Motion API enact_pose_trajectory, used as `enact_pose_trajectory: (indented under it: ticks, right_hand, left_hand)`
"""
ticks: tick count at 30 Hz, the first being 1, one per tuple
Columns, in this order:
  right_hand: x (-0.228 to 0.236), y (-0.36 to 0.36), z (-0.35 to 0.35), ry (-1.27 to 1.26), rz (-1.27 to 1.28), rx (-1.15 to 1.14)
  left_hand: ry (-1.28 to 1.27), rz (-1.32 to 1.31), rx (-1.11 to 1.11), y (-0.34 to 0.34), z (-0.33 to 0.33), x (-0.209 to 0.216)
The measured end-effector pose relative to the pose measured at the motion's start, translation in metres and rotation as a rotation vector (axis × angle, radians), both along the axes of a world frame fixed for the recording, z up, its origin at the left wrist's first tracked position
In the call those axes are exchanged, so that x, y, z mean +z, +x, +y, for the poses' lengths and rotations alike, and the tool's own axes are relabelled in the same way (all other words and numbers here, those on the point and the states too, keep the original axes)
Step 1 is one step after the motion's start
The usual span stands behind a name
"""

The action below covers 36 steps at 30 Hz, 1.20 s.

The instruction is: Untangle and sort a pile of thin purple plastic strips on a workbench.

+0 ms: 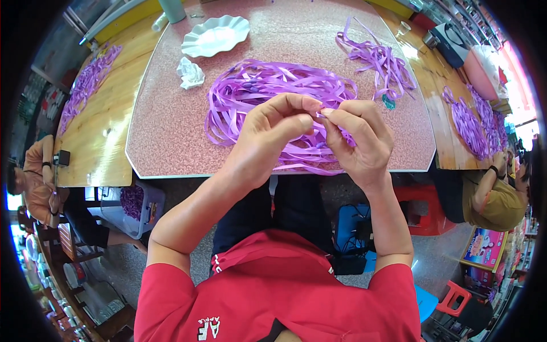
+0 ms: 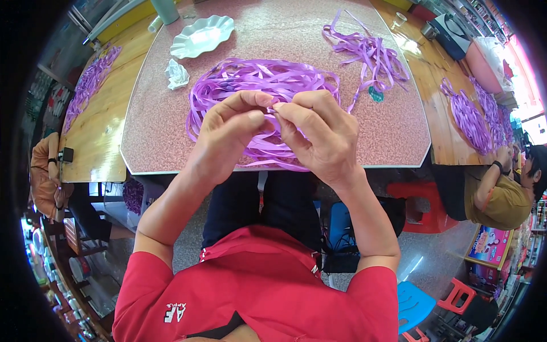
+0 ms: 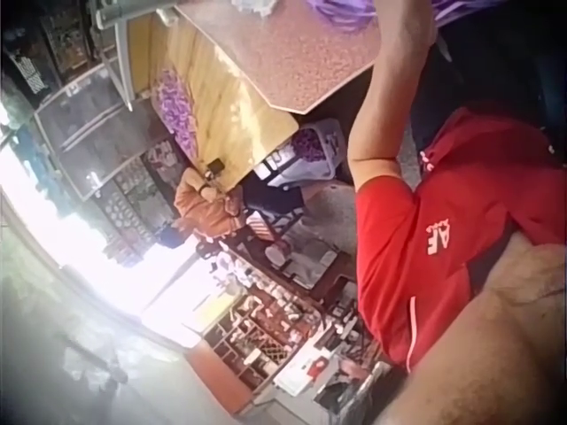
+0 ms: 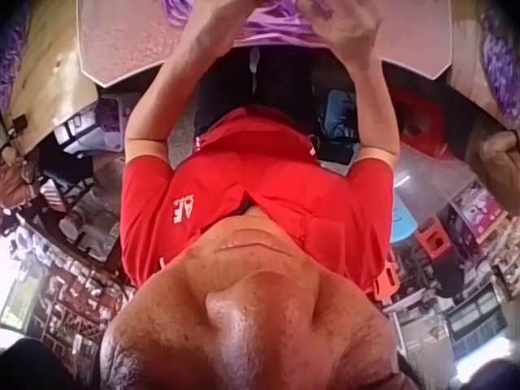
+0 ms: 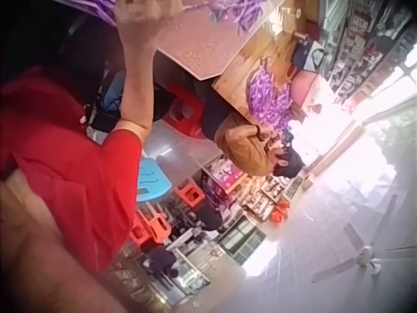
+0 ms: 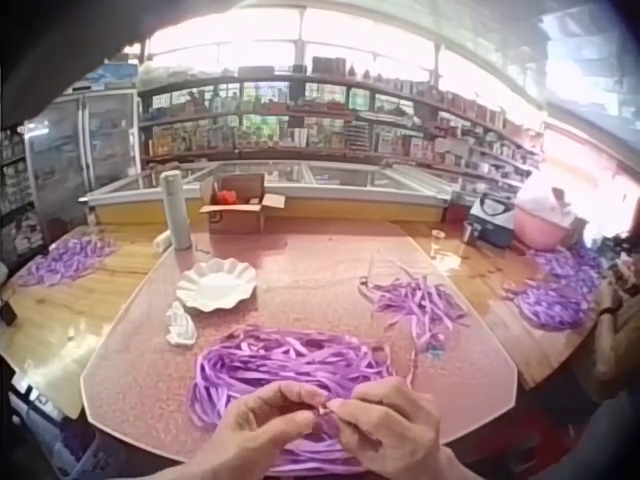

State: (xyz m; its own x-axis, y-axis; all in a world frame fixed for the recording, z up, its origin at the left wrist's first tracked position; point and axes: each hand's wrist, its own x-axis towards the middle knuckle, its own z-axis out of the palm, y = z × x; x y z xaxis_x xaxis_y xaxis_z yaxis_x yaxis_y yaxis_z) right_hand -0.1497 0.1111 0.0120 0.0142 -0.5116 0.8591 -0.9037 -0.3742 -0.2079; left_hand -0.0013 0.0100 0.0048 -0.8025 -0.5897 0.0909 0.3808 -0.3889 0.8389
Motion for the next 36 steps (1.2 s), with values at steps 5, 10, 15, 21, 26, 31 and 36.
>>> enact_pose_trajectory:
  ticks: [5, 10, 15, 21, 26, 31, 36]
  right_hand:
    - [0.000, 0.006, -0.001, 0.025, -0.106, 0.000]
    - [-0.002, 0.016, 0.000, 0.073, -0.321, 0.016]
    - [-0.002, 0.018, 0.005, 0.216, -0.646, -0.009]
    - [0.003, 0.016, 0.005, 0.301, -0.745, 0.139]
    - [0.009, 0.023, 0.007, 0.415, -1.375, 0.346]
    - [0.011, 0.022, 0.005, 0.464, -1.618, 0.495]
    - [0.012, 0.019, 0.005, 0.485, -1.671, 0.518]
  left_hand:
    - [-0.112, 0.030, 0.082, -0.004, 0.007, -0.007]
    - [-0.182, 0.030, 0.149, -0.009, 0.009, -0.011]
    - [-0.221, 0.007, 0.127, -0.012, 0.013, -0.012]
    - [-0.479, -0.046, 0.189, -0.012, 0.005, -0.015]
    - [-0.929, 0.062, 0.540, -0.017, -0.002, -0.018]
    - [-1.294, 0.098, 0.780, -0.020, -0.015, -0.020]
    - [-1.533, 0.126, 0.935, -0.014, -0.024, -0.017]
